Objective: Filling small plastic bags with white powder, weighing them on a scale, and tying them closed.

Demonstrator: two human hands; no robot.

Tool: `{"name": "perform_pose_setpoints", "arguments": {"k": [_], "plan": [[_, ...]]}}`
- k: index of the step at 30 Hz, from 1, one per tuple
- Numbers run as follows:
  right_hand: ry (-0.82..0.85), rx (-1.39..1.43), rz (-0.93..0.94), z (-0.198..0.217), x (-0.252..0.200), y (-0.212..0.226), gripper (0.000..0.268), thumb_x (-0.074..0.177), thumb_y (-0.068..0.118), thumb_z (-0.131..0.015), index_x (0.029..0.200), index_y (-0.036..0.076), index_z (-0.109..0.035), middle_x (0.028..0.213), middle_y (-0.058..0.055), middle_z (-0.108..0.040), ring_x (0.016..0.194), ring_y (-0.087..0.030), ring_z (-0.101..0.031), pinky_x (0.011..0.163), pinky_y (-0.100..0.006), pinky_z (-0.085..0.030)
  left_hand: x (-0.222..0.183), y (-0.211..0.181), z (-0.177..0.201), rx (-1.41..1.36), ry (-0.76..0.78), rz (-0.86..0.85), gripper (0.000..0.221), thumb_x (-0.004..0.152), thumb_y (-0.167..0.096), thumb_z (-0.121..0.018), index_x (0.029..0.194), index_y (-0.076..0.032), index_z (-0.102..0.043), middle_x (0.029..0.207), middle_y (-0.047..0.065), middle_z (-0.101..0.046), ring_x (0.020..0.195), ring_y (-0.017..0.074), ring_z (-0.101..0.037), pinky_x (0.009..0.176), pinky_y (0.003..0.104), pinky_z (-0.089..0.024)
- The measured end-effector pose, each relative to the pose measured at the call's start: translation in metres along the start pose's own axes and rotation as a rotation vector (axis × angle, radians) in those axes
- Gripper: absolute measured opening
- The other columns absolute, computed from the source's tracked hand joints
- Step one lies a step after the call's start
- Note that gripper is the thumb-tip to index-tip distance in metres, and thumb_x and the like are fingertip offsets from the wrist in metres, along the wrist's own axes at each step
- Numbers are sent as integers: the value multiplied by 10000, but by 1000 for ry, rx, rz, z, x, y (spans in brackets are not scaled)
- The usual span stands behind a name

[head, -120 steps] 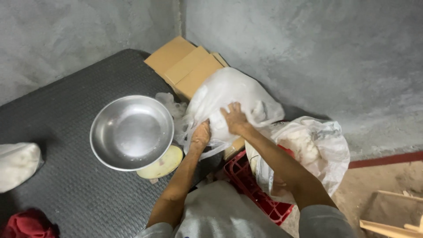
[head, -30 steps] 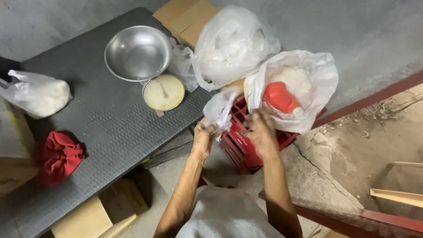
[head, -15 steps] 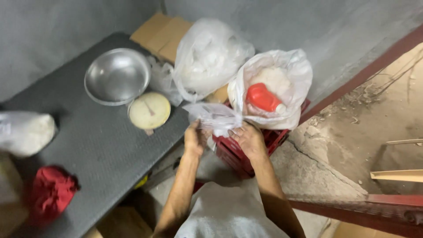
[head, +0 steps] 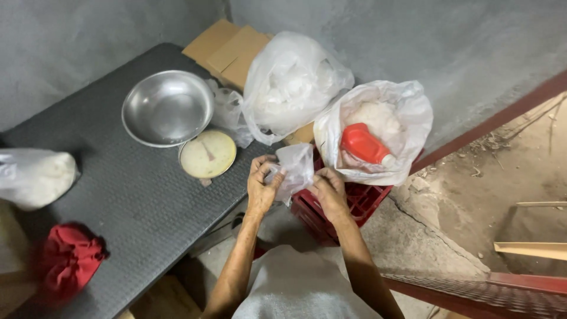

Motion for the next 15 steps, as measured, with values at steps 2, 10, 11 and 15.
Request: {"name": "perform_pose_setpoints", "arguments": {"k": [2, 10, 11, 15], "plan": [[13, 171, -64, -12, -4, 6, 126, 953, 88, -630, 1051, 8, -623, 1037, -125, -696, 1007, -242, -691, 972, -462, -575, -13, 38, 1, -52, -11, 99, 160, 911, -128, -776, 1022, -28, -722, 1136, 61, -635, 1041, 206, -595, 907, 338, -490], [271, 695, -152, 5, 7, -10, 259, 951, 129, -730, 1172, -4, -702, 1141, -149, -743, 1077, -264, -703, 988, -462, -552, -63, 151, 19, 191, -20, 242, 60, 899, -81, -714, 943, -42, -704, 870, 76, -695, 806, 174, -615, 755, 351, -517], [294, 789, -203, 6, 5, -13, 244, 932, 125, -741, 1140, 1, -714, 1130, -145, -746, 1077, -264, -709, 982, -463, -562, -67, 158, 23, 165, -32, 332, 88, 901, -74, -698, 974, -25, -689, 916, 126, -705, 811, 206, -638, 736, 368, -537], [282, 921, -378, 26, -3, -31, 228, 916, 127, -748, 1099, -8, -733, 1126, -167, -747, 1091, -267, -711, 918, -430, -598, -70, 120, 22, -601, -105, 909, 232, 981, -121, -524, 1114, 46, -615, 1051, 247, -697, 839, 304, -701, 717, 428, -613]]}}
Point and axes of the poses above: each hand's wrist, its own x-axis towards the middle knuckle, its own z-axis out of the back of the hand, y = z × x, the point moved 6 cm from there along x, towards the middle knuckle
